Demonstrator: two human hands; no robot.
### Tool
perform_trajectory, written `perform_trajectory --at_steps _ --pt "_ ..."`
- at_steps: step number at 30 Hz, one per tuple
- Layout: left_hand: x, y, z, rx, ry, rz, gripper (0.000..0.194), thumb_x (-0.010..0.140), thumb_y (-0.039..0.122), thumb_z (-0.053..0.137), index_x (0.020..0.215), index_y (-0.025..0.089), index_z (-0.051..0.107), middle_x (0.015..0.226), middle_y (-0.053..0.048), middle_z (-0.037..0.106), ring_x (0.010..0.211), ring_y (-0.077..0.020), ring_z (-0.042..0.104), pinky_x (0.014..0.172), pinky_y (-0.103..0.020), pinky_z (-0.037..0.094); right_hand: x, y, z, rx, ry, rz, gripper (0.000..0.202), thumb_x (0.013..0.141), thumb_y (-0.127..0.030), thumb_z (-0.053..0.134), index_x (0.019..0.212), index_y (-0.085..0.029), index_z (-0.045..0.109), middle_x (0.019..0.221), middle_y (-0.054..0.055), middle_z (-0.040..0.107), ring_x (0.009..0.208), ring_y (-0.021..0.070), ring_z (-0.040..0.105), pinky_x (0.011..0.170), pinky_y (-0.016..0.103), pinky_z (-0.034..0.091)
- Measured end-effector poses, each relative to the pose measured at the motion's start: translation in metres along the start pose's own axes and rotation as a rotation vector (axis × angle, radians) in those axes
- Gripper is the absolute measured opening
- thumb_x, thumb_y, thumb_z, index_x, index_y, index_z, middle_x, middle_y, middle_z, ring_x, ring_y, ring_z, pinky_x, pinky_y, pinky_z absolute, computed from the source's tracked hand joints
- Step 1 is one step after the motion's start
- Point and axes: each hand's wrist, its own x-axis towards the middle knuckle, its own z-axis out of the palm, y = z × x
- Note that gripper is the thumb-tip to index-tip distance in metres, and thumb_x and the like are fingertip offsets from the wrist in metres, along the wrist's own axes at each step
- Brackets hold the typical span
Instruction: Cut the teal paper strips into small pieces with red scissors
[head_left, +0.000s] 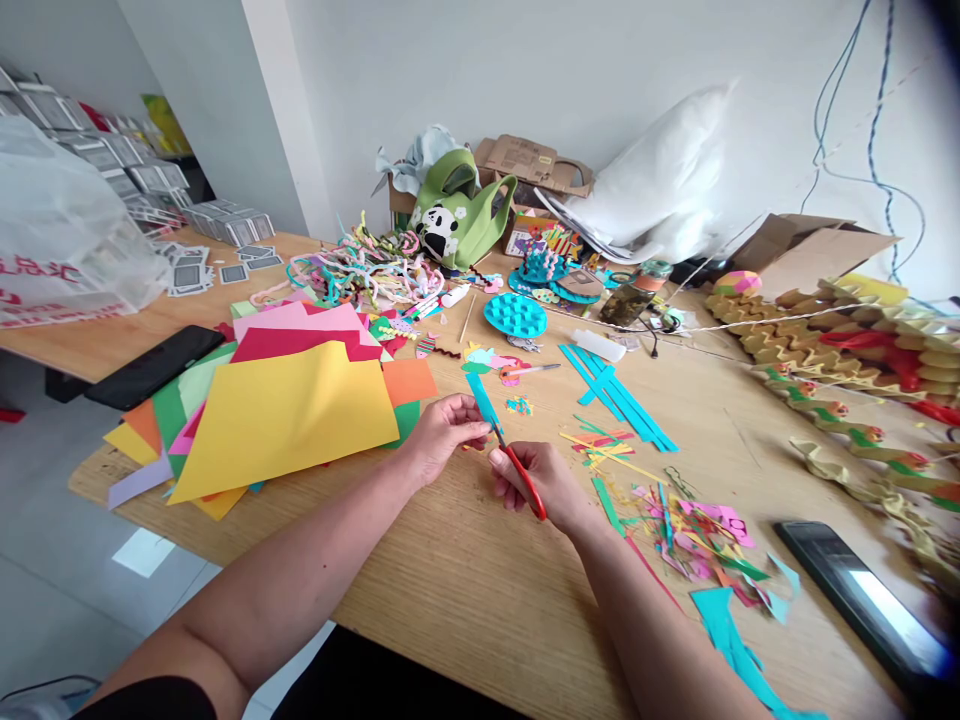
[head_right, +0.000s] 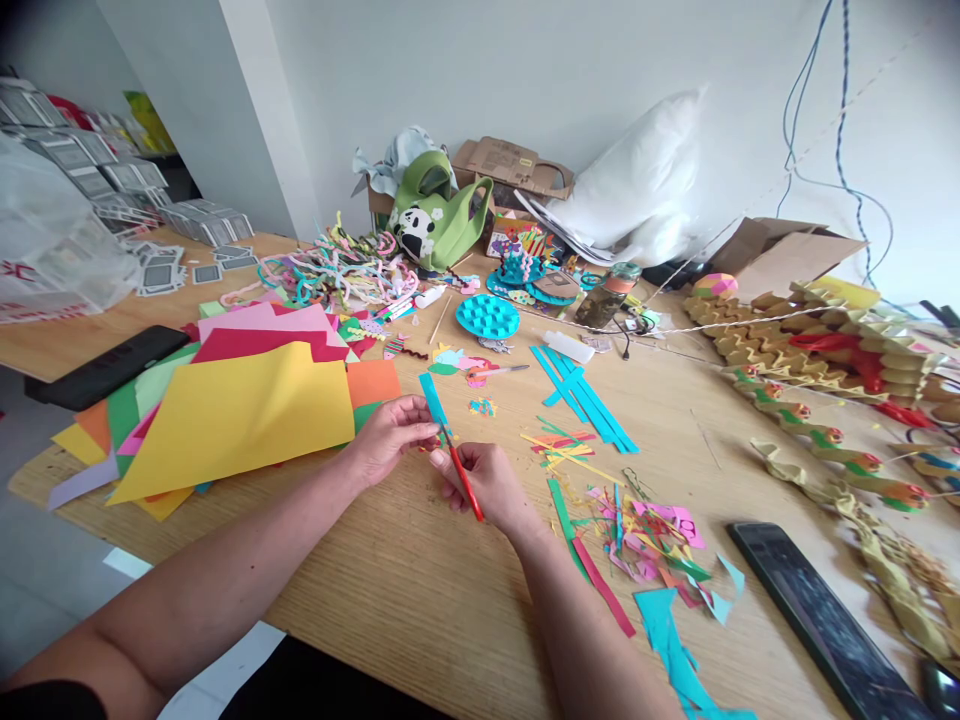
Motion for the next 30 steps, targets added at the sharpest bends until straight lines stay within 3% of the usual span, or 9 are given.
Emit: perform_trajectory --at_steps 30 --pt "0.0005 -0.0049 0.0013 -0.021 -0.002 0.028 0.026 0.060 0.020 0.076 0.079 0.013 0.060 0.071 -0.001 0.063 0.061 -0.0103 0.058 0.062 -0.026 0.048 0.0017 0.0045 0.0004 0.038 -0.017 -0.003 0.054 0.069 -0.069 0.059 0.062 -0.016 0.054 0.052 0.002 0.060 0.039 0.0101 0.054 0.037 0.019 0.041"
